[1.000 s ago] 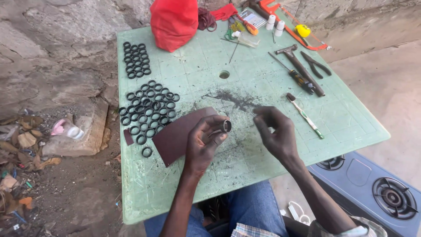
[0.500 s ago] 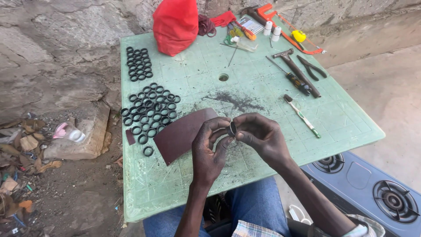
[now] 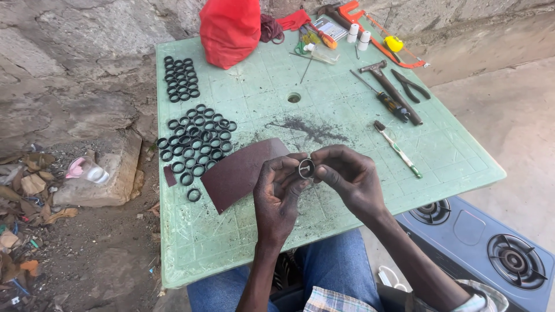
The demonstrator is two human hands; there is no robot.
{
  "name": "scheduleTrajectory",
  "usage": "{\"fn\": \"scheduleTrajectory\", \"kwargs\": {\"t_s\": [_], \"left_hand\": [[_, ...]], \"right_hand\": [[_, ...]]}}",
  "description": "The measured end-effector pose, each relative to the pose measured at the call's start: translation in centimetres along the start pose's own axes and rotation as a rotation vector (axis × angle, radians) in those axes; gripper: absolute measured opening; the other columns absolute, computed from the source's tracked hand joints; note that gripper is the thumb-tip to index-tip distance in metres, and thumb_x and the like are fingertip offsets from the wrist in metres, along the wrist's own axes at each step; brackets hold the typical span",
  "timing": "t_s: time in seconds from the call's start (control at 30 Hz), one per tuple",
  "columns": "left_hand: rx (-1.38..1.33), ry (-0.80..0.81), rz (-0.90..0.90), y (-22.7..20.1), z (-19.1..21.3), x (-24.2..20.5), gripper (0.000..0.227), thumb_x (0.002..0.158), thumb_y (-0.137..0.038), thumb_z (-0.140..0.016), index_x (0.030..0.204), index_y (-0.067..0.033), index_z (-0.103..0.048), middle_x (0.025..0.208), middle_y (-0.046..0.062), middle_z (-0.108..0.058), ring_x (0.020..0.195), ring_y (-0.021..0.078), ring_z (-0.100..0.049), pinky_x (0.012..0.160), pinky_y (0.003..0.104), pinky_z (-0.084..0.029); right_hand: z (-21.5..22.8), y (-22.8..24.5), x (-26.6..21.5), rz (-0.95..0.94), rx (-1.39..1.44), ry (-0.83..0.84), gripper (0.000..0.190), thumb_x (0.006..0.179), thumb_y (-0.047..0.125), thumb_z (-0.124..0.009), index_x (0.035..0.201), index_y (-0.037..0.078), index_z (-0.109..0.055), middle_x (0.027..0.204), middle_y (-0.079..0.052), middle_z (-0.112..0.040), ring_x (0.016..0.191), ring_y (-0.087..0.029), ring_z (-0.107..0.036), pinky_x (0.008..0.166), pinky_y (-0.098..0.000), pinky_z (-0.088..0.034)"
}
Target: Sand small circular rings using a piece of sandpaper on a workbench.
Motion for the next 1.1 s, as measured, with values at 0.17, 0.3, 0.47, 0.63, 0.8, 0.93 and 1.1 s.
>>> {"fn": "scheduleTrajectory", "kwargs": {"t_s": [0.17, 0.3, 0.47, 0.63, 0.8, 0.93, 1.1], "left_hand": [[-0.045, 0.002, -0.011, 0.0, 0.0, -0.1, 0.033, 0.096, -0.012, -0.071, 0.123, -0.0029, -0.054, 0.132, 0.02, -0.067, 0.122, 0.0261, -0.071, 0.102, 0.038, -0.065], [-0.057, -0.001, -0.024, 0.0, 0.1, -0.1, 0.034, 0.096, -0.015, -0.072, 0.123, -0.0037, -0.055, 0.131, 0.019, -0.068, 0.122, 0.0253, -0.07, 0.103, 0.039, -0.064], [-0.041, -0.006, -0.032, -0.1, 0.3, -0.2, 0.037, 0.096, -0.019, -0.073, 0.125, -0.005, -0.054, 0.13, 0.019, -0.069, 0.123, 0.0242, -0.07, 0.105, 0.04, -0.062], [0.033, -0.011, -0.028, -0.5, 0.2, -0.2, 0.046, 0.096, -0.026, -0.072, 0.132, -0.0054, -0.054, 0.131, 0.017, -0.07, 0.125, 0.0234, -0.068, 0.107, 0.04, -0.06], [0.079, -0.007, 0.04, 1.1, 0.1, -0.3, 0.048, 0.097, -0.033, -0.069, 0.134, -0.0045, -0.056, 0.128, 0.017, -0.072, 0.124, 0.0246, -0.07, 0.105, 0.04, -0.061], [0.11, 0.024, -0.019, 1.6, -0.1, 0.1, 0.044, 0.101, -0.031, -0.066, 0.134, -0.0044, -0.056, 0.138, 0.017, -0.067, 0.13, 0.0261, -0.067, 0.109, 0.04, -0.059], [0.557, 0.085, -0.115, 3.2, 3.5, 2.6, 0.054, 0.099, -0.028, -0.065, 0.146, -0.0053, -0.052, 0.155, 0.019, -0.054, 0.142, 0.0314, -0.055, 0.115, 0.047, -0.051]], "right_hand": [[0.1, 0.2, 0.0, -0.008, 0.05, -0.019, 0.027, 0.095, 0.012, -0.072, 0.118, -0.002, -0.069, 0.107, -0.014, -0.077, 0.096, -0.018, -0.075, 0.084, -0.0351, -0.066], [-0.1, 0.3, -0.1, -0.02, 0.118, -0.017, 0.027, 0.096, 0.011, -0.071, 0.119, -0.003, -0.069, 0.106, -0.015, -0.076, 0.093, -0.018, -0.074, 0.084, -0.0354, -0.065], [-0.1, 0.5, -0.2, -0.022, 0.104, -0.017, 0.028, 0.096, 0.011, -0.071, 0.119, -0.003, -0.068, 0.105, -0.014, -0.076, 0.093, -0.017, -0.074, 0.084, -0.0351, -0.065], [-0.2, 0.4, -0.2, -0.049, 0.109, -0.032, 0.027, 0.096, 0.011, -0.071, 0.119, -0.003, -0.069, 0.104, -0.013, -0.075, 0.093, -0.016, -0.073, 0.084, -0.0339, -0.064], [-0.2, -0.7, 0.0, -0.051, 0.128, -0.021, 0.035, 0.096, 0.025, -0.074, 0.12, 0.0, -0.068, 0.108, -0.012, -0.074, 0.096, -0.018, -0.071, 0.087, -0.0385, -0.062], [-0.5, -1.9, 0.3, -0.201, 0.192, 0.014, 0.045, 0.092, 0.038, -0.072, 0.123, 0.006, -0.063, 0.109, -0.009, -0.074, 0.101, -0.017, -0.073, 0.088, -0.0387, -0.063], [2.7, -4.7, 1.1, -0.185, 0.175, -0.021, 0.038, 0.095, 0.031, -0.074, 0.122, 0.006, -0.064, 0.109, -0.012, -0.074, 0.096, -0.021, -0.071, 0.084, -0.038, -0.061]]}}
Point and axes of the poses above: each hand's wrist, its own x-axis towards the middle knuckle, its own z-axis out of the back of the hand, y = z × x, the point moved 6 cm from there along x, towards the middle knuckle
